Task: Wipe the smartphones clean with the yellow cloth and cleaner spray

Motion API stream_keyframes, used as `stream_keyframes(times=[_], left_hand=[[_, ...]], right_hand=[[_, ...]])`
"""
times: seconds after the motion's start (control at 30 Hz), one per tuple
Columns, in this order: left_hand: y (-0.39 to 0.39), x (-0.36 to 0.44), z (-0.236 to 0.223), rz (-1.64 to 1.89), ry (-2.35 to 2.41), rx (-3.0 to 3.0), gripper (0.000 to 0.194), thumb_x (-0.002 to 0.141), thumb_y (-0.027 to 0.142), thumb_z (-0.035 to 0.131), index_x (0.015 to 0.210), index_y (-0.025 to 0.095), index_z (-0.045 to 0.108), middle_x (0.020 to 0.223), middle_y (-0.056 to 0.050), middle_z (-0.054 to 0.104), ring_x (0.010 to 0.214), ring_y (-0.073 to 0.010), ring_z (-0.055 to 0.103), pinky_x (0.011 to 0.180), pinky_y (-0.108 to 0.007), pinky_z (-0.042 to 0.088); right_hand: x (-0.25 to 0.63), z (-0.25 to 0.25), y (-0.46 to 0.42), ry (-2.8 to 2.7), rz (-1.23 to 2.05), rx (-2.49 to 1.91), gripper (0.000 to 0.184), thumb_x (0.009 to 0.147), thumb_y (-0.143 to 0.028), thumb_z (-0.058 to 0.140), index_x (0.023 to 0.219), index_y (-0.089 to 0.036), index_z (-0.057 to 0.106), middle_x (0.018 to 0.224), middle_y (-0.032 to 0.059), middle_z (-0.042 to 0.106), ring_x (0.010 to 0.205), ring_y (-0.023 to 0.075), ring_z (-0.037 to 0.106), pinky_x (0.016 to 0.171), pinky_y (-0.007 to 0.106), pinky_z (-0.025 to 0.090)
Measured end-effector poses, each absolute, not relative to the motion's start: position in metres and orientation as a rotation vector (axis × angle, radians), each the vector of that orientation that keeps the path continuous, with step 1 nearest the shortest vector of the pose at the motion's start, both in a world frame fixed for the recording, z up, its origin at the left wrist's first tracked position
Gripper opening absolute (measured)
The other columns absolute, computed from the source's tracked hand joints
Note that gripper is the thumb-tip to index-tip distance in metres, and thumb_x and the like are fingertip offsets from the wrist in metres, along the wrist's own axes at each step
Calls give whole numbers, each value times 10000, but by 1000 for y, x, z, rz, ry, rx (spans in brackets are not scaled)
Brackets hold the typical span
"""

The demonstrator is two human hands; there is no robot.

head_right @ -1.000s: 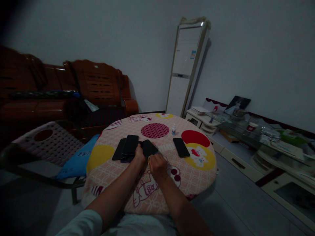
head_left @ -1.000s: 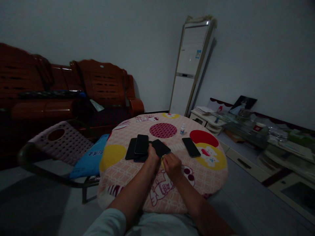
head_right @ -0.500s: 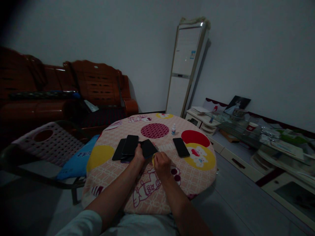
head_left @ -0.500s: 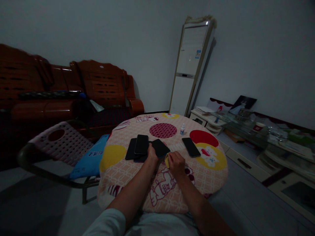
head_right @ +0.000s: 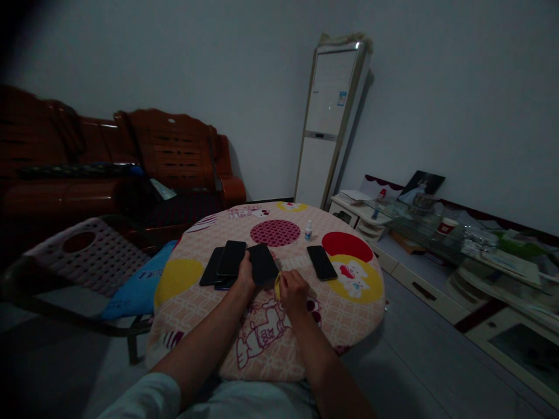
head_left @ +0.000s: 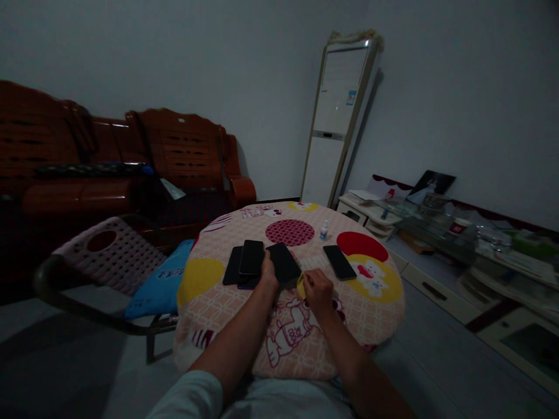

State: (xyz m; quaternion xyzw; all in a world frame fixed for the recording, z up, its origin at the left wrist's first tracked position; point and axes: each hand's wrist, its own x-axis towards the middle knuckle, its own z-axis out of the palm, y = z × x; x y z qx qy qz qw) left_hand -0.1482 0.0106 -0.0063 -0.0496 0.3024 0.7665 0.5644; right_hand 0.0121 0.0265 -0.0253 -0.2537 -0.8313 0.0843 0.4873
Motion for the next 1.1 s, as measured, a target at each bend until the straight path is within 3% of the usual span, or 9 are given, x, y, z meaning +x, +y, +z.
stream_keyframes(times=[0.2, 0.6, 0.93, 1.1], left_hand=[[3, -145, 0, 1689, 606, 110, 718, 895, 621, 280, 1105, 28, 626, 832, -178, 704, 706, -269, 688, 686, -410, 553], [-12, -134, 16, 1484, 548, 241, 688, 884, 593, 352, 1115, 11, 637, 891, -218, 705, 803, -285, 691, 723, -391, 544], [-14, -131, 17, 1483, 548, 246, 650, 884, 568, 392, 1107, 11, 641, 893, -217, 709, 797, -293, 696, 714, -395, 549], [-11, -136, 14, 1505, 654, 208, 647, 912, 549, 351, 1111, 3, 633, 824, -204, 714, 685, -260, 699, 599, -341, 554]], right_hand=[[23, -29, 47, -1828, 310, -740, 174, 862, -200, 513, 779, -164, 662, 738, 52, 640, 697, 162, 580, 666, 266, 442], [24, -28, 47, -1762, 383, -723, 149, 833, -208, 542, 775, -169, 673, 742, 50, 661, 692, 164, 600, 660, 271, 466], [24, -26, 43, -1747, 413, -749, 148, 836, -220, 556, 781, -162, 682, 735, 51, 667, 690, 167, 613, 651, 270, 467], [24, -26, 42, -1752, 421, -692, 149, 844, -226, 552, 810, -169, 686, 754, 56, 667, 707, 170, 619, 652, 276, 483]])
